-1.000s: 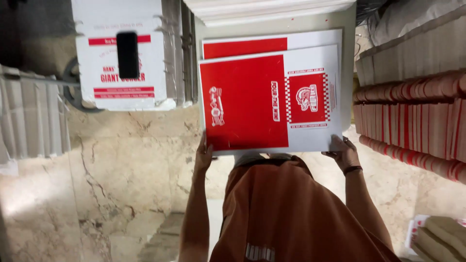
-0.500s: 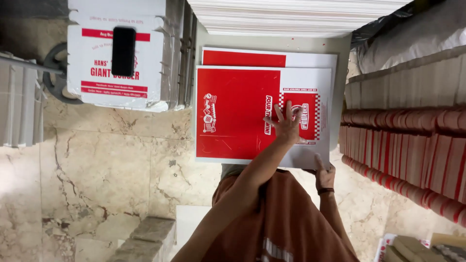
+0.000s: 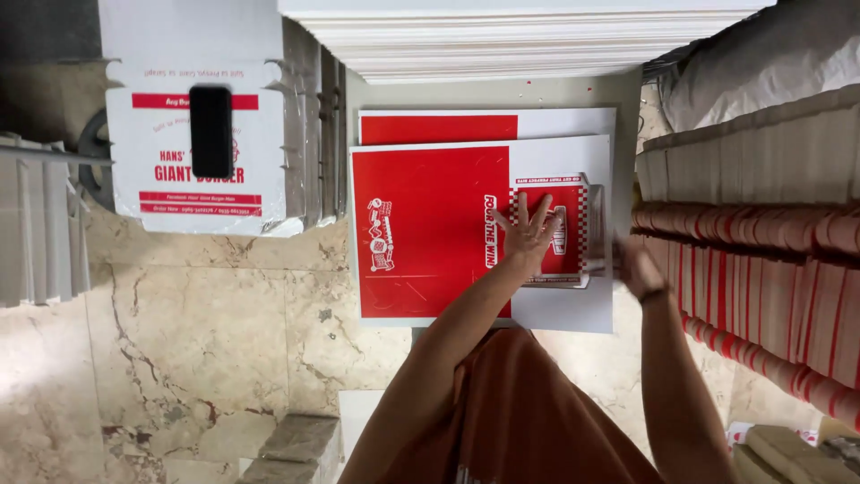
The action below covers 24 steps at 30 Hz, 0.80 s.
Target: The person repeatedly picks up flat red and white cardboard boxes from a stack, folds them into box shape, and places them onto a growing pile. The action is performed by hand without tools, and the boxes accumulate in a stack on the floor.
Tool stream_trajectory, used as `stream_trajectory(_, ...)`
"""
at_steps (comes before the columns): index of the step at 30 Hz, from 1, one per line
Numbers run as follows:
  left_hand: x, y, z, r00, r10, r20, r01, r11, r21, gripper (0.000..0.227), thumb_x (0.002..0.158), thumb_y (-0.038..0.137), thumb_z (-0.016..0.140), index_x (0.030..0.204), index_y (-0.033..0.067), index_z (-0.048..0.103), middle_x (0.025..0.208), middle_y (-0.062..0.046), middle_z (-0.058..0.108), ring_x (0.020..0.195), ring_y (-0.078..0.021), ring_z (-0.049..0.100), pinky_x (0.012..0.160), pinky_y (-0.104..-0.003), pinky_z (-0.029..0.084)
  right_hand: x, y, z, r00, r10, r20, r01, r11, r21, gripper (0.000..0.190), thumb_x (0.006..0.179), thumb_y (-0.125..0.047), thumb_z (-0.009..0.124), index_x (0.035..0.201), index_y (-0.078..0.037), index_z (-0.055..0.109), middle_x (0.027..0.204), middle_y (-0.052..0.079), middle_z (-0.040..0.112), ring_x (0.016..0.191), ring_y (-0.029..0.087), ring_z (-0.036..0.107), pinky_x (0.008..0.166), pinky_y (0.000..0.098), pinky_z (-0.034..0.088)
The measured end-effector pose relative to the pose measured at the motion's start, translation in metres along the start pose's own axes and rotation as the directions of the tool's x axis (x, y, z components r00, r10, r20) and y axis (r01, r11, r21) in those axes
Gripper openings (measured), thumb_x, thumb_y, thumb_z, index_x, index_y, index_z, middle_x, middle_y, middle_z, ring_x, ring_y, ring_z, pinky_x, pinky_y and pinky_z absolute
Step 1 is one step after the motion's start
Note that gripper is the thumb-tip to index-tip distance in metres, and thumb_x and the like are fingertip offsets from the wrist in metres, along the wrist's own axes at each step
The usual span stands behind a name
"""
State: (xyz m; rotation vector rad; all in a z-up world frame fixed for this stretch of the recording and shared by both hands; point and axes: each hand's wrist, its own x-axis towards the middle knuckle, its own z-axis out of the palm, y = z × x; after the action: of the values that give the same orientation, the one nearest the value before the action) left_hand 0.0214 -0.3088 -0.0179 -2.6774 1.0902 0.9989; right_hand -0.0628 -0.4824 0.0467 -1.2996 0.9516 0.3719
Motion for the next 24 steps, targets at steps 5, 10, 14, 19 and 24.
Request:
stream_trajectory(5,-0.009,0.002,-0.015,1.0,0.016,0.026,-0.016,1.0,0.005,0.083,0.098,0.021,0.071,0.164,0.033,0.022,0.174,-0.011,-0.004,0.154,-0.0565,-0.005,0.091,-0.099,0.009,0.177,-0.002,-0.015,0.995,0.062,0.072,-0.069,0.993,0.097,0.09,0.095,-0.074,0.068,0.15,-0.007,0.042,0.103,0.019,0.073,0.084,0.038,0.075,0.072,0.0528,0.063)
stream_trajectory(10,0.009,0.001,-0.006,0.998,-0.002,0.067,-0.002,0.998,0.061,0.09,0.097,0.025,0.071,0.165,0.0349,0.013,0.173,-0.009,-0.008,0.154,-0.0552,-0.004,0.089,-0.1,0.012,0.109,-0.051,0.042,0.876,-0.478,0.069,0.453,0.763,-0.461,0.033,0.095,-0.034,0.085,0.094,-0.006,0.068,0.068,0.019,0.063,0.054,0.036,0.065,0.048,0.0411,0.053)
stream_trajectory(14,-0.011,0.003,-0.02,0.998,0.006,0.063,-0.013,0.994,0.105,0.079,0.099,0.025,0.069,0.164,0.0306,0.024,0.173,-0.009,0.003,0.154,-0.0544,-0.003,0.095,-0.096,0.02,0.063,-0.064,0.091,0.666,-0.68,0.307,0.485,0.083,-0.87,0.06,0.103,-0.051,0.073,0.06,-0.01,0.063,0.048,0.01,0.055,0.05,0.032,0.064,0.05,0.037,0.049)
stream_trajectory(19,-0.006,-0.001,-0.007,0.999,0.03,-0.016,-0.029,0.998,0.06,0.078,0.101,0.037,0.07,0.164,0.0342,0.023,0.173,-0.009,-0.009,0.154,-0.0552,-0.003,0.093,-0.098,0.018,0.094,-0.036,0.066,0.778,-0.625,-0.059,0.137,0.261,-0.956,0.056,0.095,-0.064,0.065,0.092,-0.008,0.071,0.083,0.015,0.073,0.079,0.045,0.073,0.071,0.0549,0.058)
stream_trajectory(24,0.006,-0.031,0.027,0.985,0.167,0.032,-0.17,0.979,0.117,0.084,0.097,0.031,0.073,0.163,0.0405,0.023,0.173,-0.004,-0.003,0.156,-0.0492,0.004,0.092,-0.098,0.021,-0.007,0.008,0.064,0.653,-0.704,-0.277,0.262,0.554,-0.79,0.056,0.099,-0.047,0.075,0.118,0.005,0.066,0.103,0.035,0.07,0.096,0.059,0.065,0.084,0.0684,0.051)
